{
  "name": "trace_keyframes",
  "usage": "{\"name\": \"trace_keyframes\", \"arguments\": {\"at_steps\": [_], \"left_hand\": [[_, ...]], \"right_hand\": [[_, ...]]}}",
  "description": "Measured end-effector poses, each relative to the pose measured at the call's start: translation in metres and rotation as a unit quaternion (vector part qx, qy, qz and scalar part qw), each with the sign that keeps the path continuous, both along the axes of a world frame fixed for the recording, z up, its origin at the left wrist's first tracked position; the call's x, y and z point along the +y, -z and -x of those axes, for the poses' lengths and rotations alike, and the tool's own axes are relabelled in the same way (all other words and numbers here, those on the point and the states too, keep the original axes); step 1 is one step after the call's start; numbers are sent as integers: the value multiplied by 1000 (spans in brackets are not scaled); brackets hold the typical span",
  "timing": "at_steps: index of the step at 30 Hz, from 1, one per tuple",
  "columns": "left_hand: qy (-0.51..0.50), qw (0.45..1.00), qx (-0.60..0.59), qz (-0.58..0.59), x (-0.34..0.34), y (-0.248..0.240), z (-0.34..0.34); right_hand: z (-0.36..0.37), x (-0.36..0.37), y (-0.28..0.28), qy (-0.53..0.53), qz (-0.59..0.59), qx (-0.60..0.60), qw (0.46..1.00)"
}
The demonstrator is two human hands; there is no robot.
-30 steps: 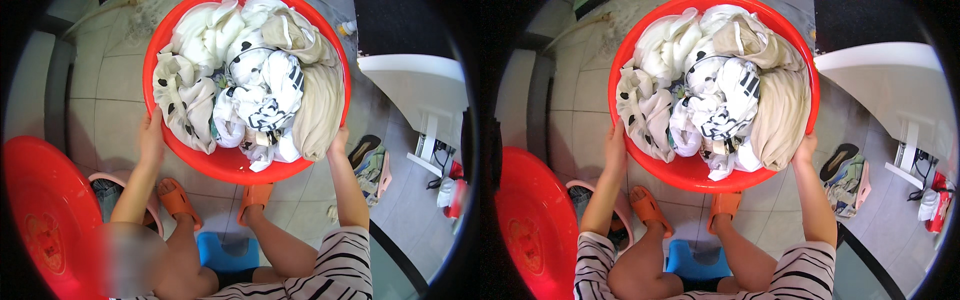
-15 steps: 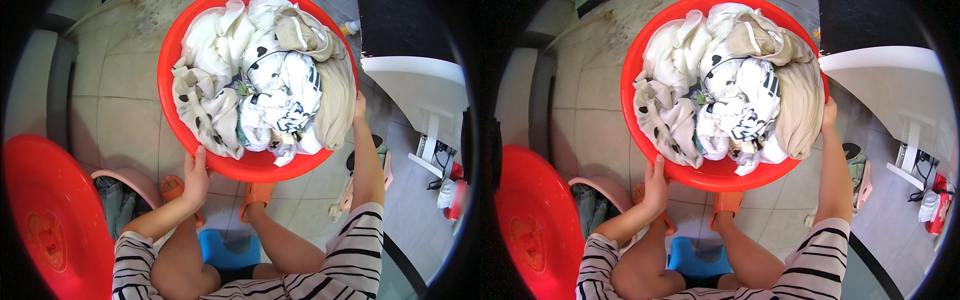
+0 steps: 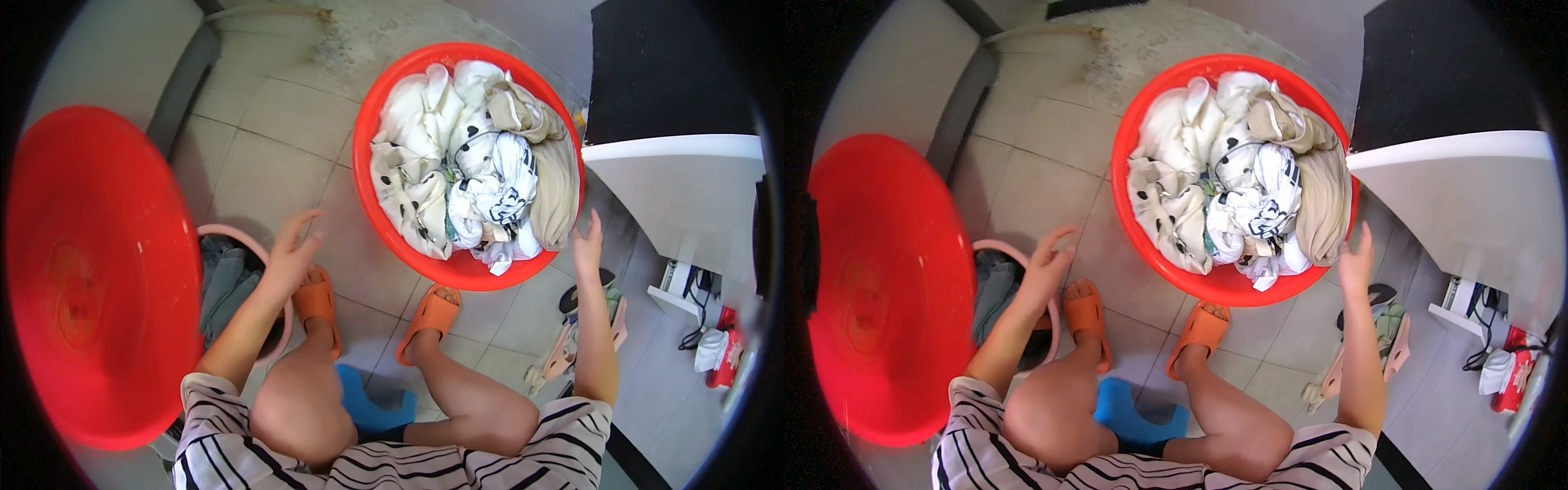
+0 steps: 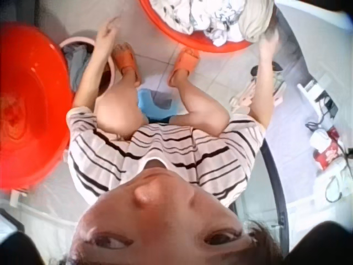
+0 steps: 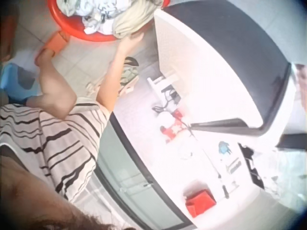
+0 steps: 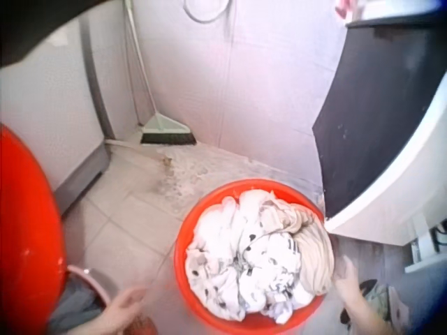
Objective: The person washes a pair of blue jeans by hand in a red basin filled with soapy water, scrubbing and rinsing the fabric. After wringing out the jeans and placing them in a separate container, the person pours out the soapy water and refills the basin with fresh water from a shower hose to prepare for the next load.
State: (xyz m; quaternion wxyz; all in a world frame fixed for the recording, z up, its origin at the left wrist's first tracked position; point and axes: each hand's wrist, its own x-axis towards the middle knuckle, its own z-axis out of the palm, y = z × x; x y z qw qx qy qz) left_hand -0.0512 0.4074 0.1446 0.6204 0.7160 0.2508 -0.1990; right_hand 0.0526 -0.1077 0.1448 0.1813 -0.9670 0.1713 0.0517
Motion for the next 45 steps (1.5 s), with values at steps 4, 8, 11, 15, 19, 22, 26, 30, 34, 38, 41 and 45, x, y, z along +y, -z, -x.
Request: {"name": "trace_keyframes", "arguments": {"at_steps": [4, 8, 11, 15, 19, 22, 26, 30, 34, 38, 41, 45], "left_hand": [[-39, 990, -122, -59, 30, -77, 18], [-37, 938, -212, -273, 72, -157, 58], [-58, 835, -235, -494, 102, -216, 117], [-90, 681, -277, -672, 128, -274, 198], [-243, 580, -285, -723, 162, -289, 245], [-272, 737, -253, -565, 179, -288, 251], [-306, 813, -329, -372, 190, -272, 233], [-332, 802, -388, -309, 183, -278, 196], [-339, 795, -439, -247, 165, -287, 152], [-384, 758, -507, -142, 157, -274, 98], [-406, 728, -539, -122, 152, -237, 49], [-463, 723, -513, 11, 140, -181, 5]], "right_hand": [[-2, 146, -76, -118, -285, 15, 951], [-3, 316, -127, -261, -488, 109, 826], [36, 434, -154, -339, -521, 165, 766], [106, 540, -193, -360, -608, 238, 666], [169, 593, -223, -391, -567, 303, 658], [201, 599, -196, -379, -558, 340, 655], [215, 585, -197, -328, -527, 395, 677], [201, 565, -196, -277, -509, 394, 713], [165, 538, -187, -213, -531, 321, 755], [119, 507, -179, -57, -542, 359, 757], [76, 473, -125, 49, -539, 347, 766], [38, 445, -71, 215, -577, 426, 663]]}}
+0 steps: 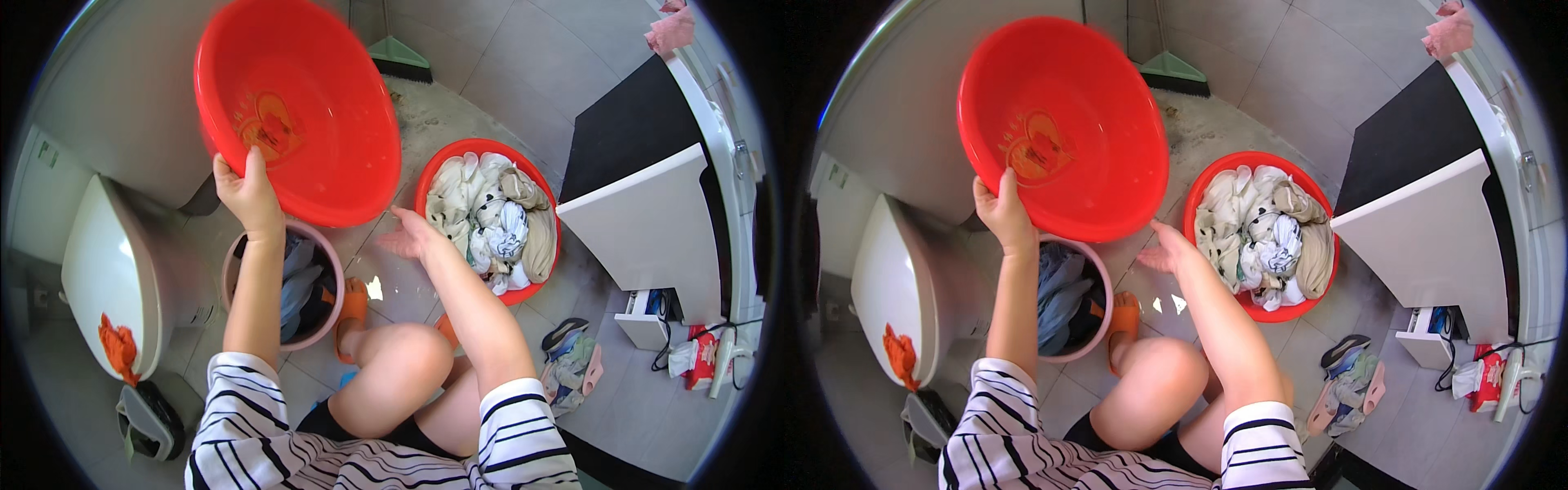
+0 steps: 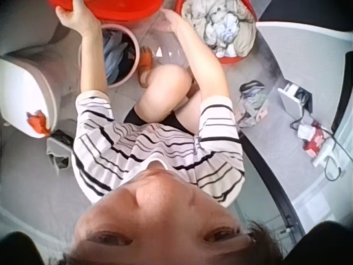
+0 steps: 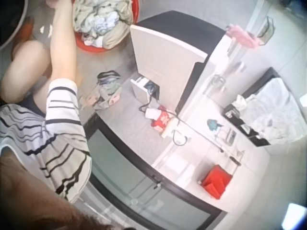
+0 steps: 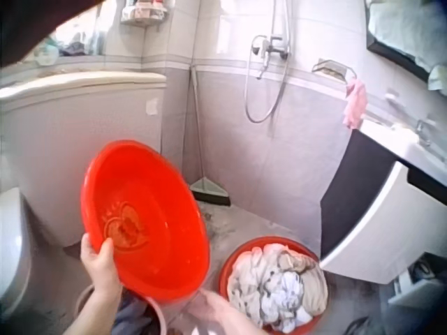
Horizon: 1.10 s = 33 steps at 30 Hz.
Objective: The person washes a pair of blue jeans by hand in a red basin filled with soapy water, scrubbing and rinsing the fabric. After wringing out the jeans and placing them in a separate container, the person pours out the soapy water and refills the basin with fresh water from a shower hose to prepare for the next load.
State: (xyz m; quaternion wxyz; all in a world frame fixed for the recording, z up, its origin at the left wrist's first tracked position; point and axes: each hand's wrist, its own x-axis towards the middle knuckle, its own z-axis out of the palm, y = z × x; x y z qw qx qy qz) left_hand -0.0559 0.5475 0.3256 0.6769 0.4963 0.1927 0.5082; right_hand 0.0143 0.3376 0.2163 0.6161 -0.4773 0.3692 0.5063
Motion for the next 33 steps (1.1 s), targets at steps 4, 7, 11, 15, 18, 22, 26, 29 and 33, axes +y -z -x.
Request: {"name": "trace_keyframes", "arguments": {"at_steps": [4, 7, 11, 15, 18, 22, 26, 29, 33], "left_hand": [[9, 995, 45, 92, -17, 54, -17], [-4, 989, 92, 112, -12, 108, -19], [3, 977, 134, 164, -5, 177, -6], [19, 949, 216, 229, 4, 242, -11], [-2, 959, 214, 187, 10, 280, -22], [-27, 929, 283, 239, 11, 305, -60], [-43, 908, 315, 274, 27, 329, -73], [-18, 912, 296, 282, 19, 328, -73], [36, 866, 363, 342, 9, 299, -66]], "right_hand": [[-19, -19, 40, 98, -139, 6, 985], [-25, -10, 68, 170, -105, -78, 977], [-39, -9, 96, 182, -65, -89, 977], [-42, 0, 116, 203, 6, -97, 974], [-38, 1, 132, 208, -12, -110, 972], [-44, -15, 147, 242, -30, -55, 968], [-35, -18, 146, 417, -31, 141, 897], [-29, -31, 153, 529, -88, 115, 836], [-32, -34, 148, 548, -82, 113, 825]]}}
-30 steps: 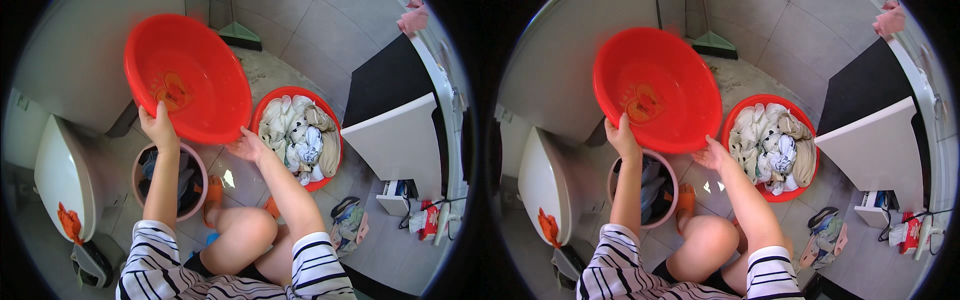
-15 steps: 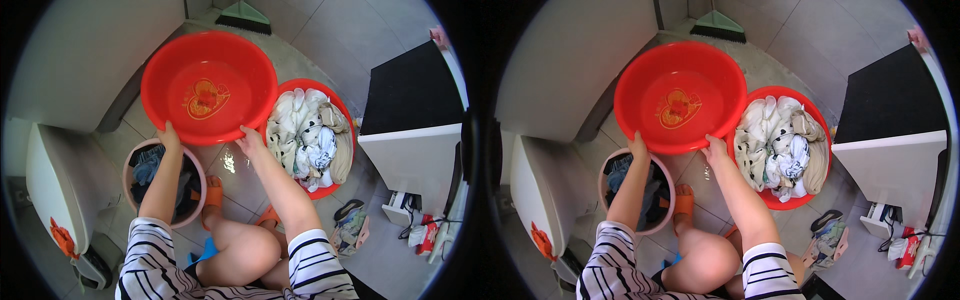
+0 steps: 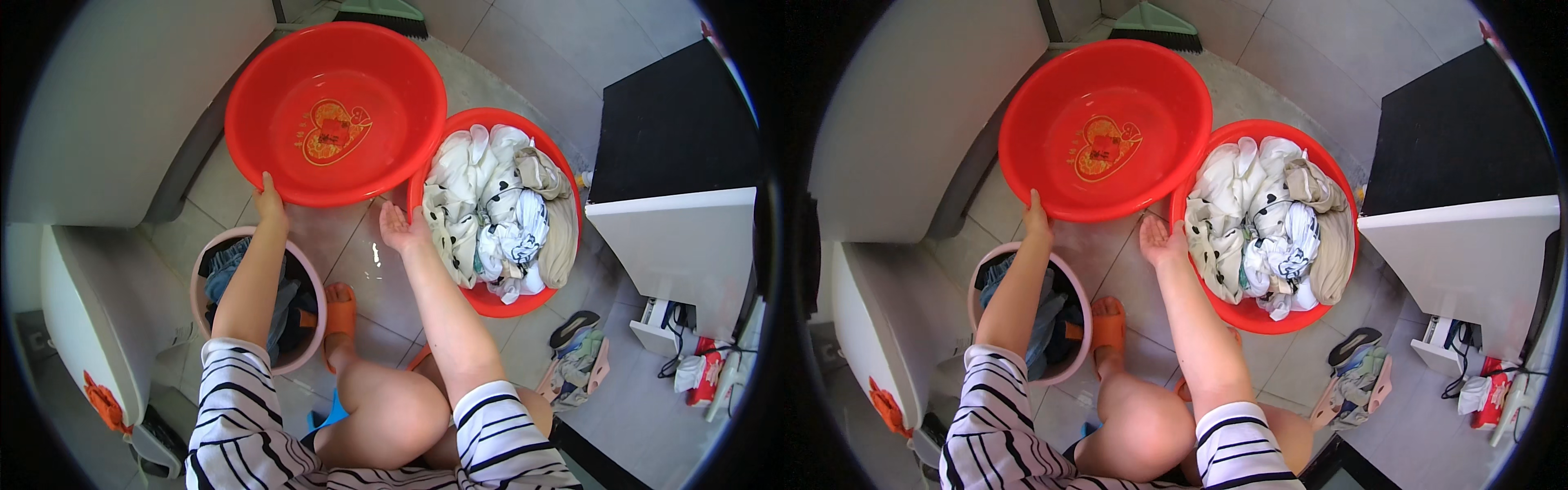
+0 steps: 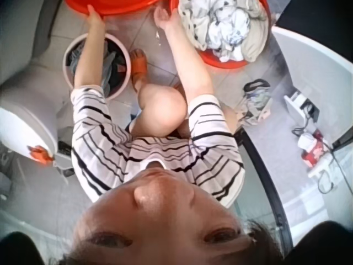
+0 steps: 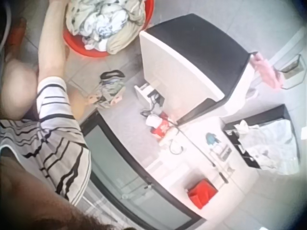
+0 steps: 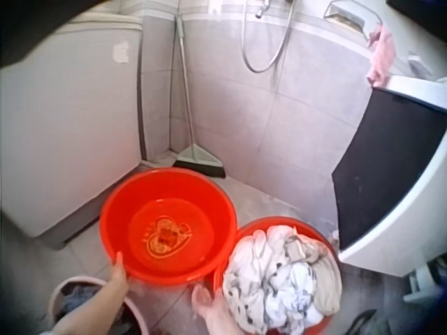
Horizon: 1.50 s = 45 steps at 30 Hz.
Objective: The person washes a pair of blue jeans by hand in a red basin filled with soapy water, scrubbing and rinsing the fabric. After wringing out the jeans and placing them in a separate container, the person pours out the soapy water and refills the basin with fresh water from a shower hose to prepare for the next load.
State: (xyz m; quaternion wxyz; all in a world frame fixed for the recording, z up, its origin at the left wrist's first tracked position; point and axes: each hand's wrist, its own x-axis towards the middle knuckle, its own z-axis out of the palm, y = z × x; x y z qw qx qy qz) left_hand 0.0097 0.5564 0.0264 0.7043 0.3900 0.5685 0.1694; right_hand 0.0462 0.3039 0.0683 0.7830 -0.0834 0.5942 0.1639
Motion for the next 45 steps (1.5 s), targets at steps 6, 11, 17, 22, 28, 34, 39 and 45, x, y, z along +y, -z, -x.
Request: {"name": "trace_keyframes", "arguments": {"at_steps": [6, 11, 17, 22, 28, 34, 39, 45], "left_hand": [[39, 990, 7, 132, -79, -37, 5], [165, 967, -27, 194, -168, -132, -31], [287, 936, -80, 189, -200, -115, -106], [331, 930, -56, 150, -222, -131, -170], [340, 917, -68, 195, -211, -189, -133], [285, 924, -110, 229, -197, -270, -132], [287, 918, -134, 239, -209, -373, -145], [247, 923, -145, 256, -221, -502, -175]], "right_hand": [[-5, -24, -59, -424, 74, -157, 889], [-43, -58, -129, -351, 116, -331, 868], [-78, -78, -133, -184, 42, -399, 897], [-107, -72, -126, -133, 110, -431, 886], [-127, -77, -187, -200, 198, -469, 837], [-141, -81, -247, -259, 177, -442, 840], [-158, -76, -338, -288, 187, -432, 834], [-190, -70, -466, -303, 170, -433, 832]]}}
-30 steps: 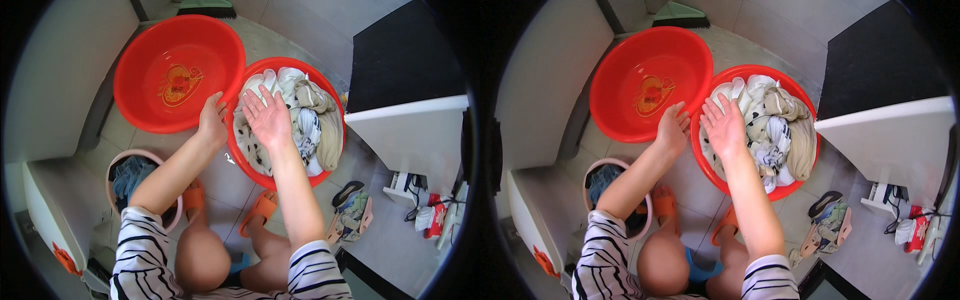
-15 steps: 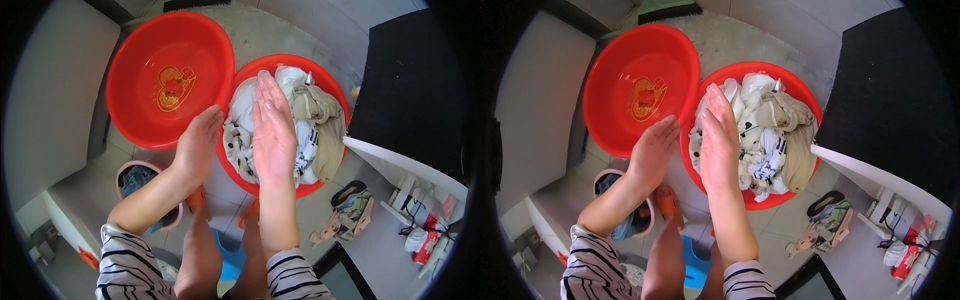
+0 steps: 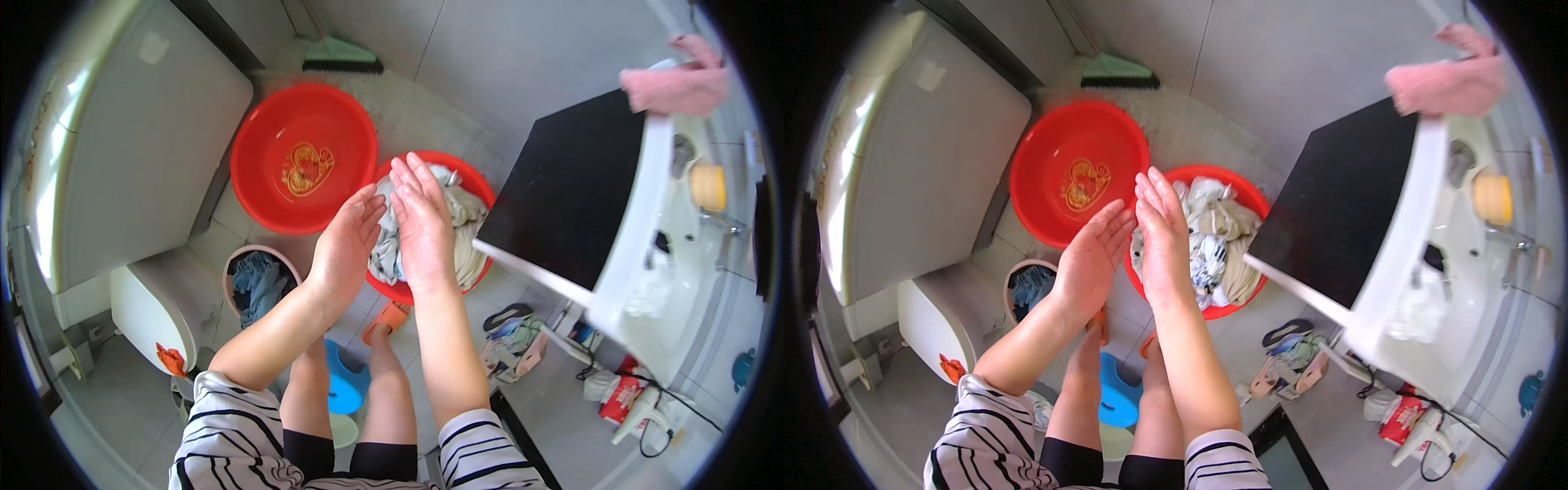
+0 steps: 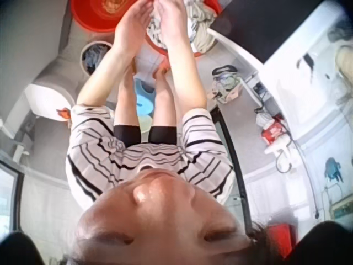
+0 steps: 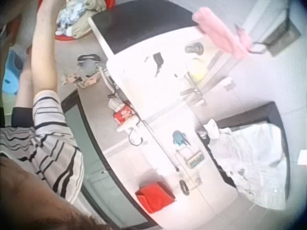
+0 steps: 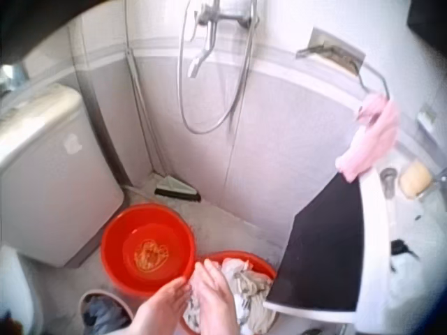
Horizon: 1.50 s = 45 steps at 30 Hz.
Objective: The person washes a pair of blue jeans by hand in a red basin filled with soapy water, scrubbing and rinsing the fabric. After wringing out the jeans and placing them in a separate container, the person pours out the soapy water and refills the basin with fresh water from a shower hose to prepare for the next load.
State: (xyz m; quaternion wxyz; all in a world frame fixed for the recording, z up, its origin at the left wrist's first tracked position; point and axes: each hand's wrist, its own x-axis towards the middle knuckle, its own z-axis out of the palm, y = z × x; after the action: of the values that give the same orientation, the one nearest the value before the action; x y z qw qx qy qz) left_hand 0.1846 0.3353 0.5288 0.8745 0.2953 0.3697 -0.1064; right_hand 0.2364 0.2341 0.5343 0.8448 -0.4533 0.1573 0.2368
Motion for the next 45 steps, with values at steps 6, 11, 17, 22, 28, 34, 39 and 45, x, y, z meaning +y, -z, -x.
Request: {"name": "trace_keyframes", "arguments": {"at_steps": [6, 11, 17, 22, 28, 34, 39, 45], "left_hand": [[-24, 998, -58, 4, 3, -101, -37], [4, 982, -134, -132, 32, -145, -81], [38, 897, -254, -360, 97, -177, -187], [45, 824, -287, -487, 140, -196, -299], [149, 818, -386, -400, 185, -219, -435], [194, 836, -336, -388, 201, -183, -476], [181, 843, -352, -364, 184, -203, -455], [169, 842, -368, -356, 181, -222, -433]], "right_hand": [[-38, 5, -109, -12, 16, -41, 999], [-73, 15, -153, -24, 29, -73, 997], [-138, 40, -182, -51, 118, -147, 981], [-224, 90, -200, -20, 184, -215, 959], [-337, 143, -229, -38, 220, -362, 905], [-389, 187, -242, -39, 226, -342, 911], [-397, 199, -236, -5, 309, -279, 909], [-394, 201, -236, 4, 390, -289, 874]]}}
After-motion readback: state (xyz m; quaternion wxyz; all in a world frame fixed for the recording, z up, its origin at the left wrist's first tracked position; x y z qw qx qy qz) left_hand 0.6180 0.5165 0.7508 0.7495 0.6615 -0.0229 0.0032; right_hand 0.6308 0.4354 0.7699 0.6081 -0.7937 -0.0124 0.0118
